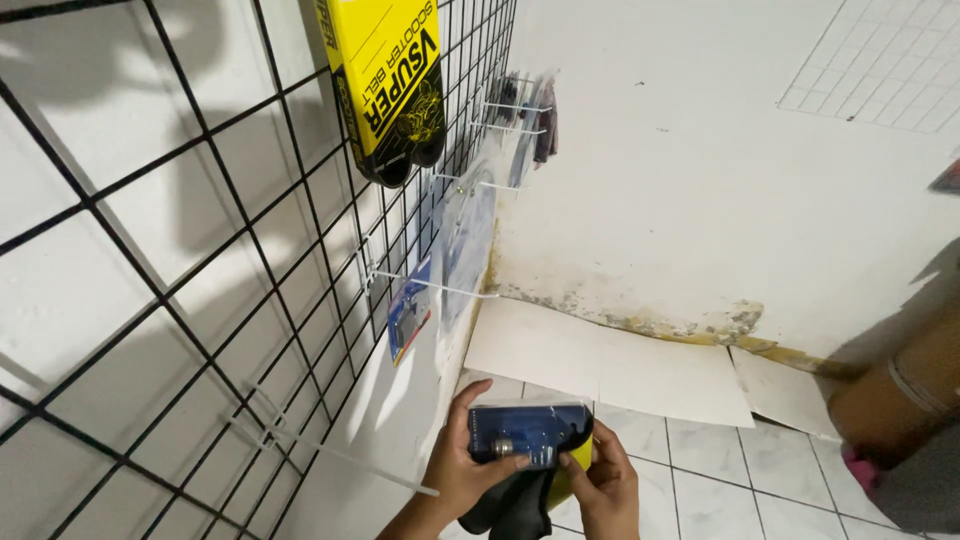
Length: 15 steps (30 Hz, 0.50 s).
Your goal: Wiping down and hanging packaged auto parts onto a display rack.
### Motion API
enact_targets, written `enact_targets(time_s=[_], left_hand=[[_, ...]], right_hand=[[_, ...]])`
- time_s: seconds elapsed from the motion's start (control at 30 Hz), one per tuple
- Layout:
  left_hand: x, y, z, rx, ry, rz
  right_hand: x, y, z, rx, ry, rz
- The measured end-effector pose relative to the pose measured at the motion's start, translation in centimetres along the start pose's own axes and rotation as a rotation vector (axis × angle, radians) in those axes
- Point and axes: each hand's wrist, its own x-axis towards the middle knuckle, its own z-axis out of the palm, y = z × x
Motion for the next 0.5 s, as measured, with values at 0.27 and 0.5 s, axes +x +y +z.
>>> enact_targets(time_s=[0.27, 0.5], left_hand=[[1.2, 1.3, -1.6, 0.132, -0.311, -0.134], [1.5, -9.4, 0.0, -0.322, -0.209, 0.183]], right_hand=[[4.6, 7.7, -4.4, 0.093, -0.178, -0.212], [7.1, 11.2, -5.7, 0.087, -0.063, -0.212]])
